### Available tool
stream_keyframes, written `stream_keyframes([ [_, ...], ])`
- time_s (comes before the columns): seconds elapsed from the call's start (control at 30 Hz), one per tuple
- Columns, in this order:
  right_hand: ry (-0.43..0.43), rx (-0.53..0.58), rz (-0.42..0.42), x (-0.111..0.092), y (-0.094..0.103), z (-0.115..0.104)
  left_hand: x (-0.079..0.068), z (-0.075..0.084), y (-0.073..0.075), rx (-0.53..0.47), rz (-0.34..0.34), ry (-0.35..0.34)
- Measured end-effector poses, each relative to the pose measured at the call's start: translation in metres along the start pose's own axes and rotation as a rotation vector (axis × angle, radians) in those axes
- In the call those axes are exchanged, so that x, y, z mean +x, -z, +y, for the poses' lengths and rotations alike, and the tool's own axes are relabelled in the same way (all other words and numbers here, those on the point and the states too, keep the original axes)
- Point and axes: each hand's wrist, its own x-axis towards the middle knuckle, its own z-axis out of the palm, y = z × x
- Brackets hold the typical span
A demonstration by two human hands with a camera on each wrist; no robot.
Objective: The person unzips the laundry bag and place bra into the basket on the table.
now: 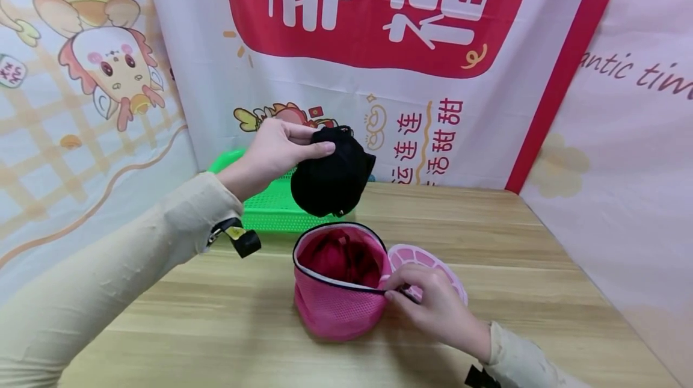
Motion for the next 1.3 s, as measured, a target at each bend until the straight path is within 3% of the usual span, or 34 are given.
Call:
stream_keyframes([
  [0.33, 0.013, -0.004, 0.006, 0.000, -0.001, 0.001, 0.018, -0.018, 0.017, 0.034, 0.096, -0.025],
  [0.73, -0.001, 0.002, -0.007, 0.003, -0.001, -0.002, 0.037, -0.046, 0.031, 0.029, 0.209, 0.009],
  [1.13, -0.005, 0.003, -0.012, 0.004, -0.001, -0.003, 0.056, -0.095, 0.055, 0.309, 0.327, 0.031],
  [1.3, 0.002, -0.007, -0.015, 0.003, 0.001, -0.002, 0.059, -0.116, 0.066, 0.484, 0.329, -0.047],
])
